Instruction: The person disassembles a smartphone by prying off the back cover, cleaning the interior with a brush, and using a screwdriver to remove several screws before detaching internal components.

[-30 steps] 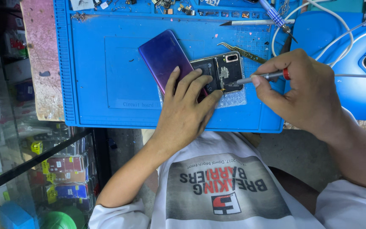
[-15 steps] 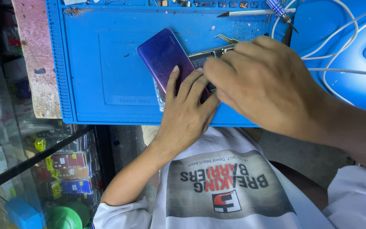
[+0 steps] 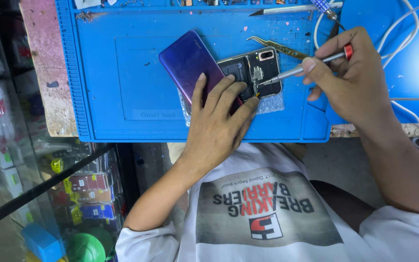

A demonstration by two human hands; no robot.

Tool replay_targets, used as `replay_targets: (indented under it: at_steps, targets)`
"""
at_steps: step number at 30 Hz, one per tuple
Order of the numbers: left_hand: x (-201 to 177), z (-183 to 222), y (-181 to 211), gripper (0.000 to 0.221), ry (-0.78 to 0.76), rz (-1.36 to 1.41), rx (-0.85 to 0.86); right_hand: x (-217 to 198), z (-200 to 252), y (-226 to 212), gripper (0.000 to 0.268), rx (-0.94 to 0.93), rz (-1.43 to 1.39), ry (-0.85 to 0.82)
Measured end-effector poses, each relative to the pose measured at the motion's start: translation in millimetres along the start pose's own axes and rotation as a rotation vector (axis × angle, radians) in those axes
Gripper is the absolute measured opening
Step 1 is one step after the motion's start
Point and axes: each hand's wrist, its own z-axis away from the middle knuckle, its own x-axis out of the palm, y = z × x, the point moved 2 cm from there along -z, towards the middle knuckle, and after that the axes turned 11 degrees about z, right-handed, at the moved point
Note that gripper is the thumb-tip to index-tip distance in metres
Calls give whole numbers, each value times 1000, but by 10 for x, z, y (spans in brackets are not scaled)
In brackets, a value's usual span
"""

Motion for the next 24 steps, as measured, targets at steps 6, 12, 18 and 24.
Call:
replay_targets:
  at_steps: [6,12,18,24]
  targets:
    - [7,2,20,25,9,-29,2,4,-68,157,24,53,-106,-37]
    - [16,-2,29,26,1,-39,-5,-8,-102,156,22,103,-122,-40]
    - [-29,33,32,30,-23,-25,18,-82,113,-201,26,-310,212,143]
    - [-7,42,86,35,-48,-43,35,111,-17,-636,21,-782,823,196]
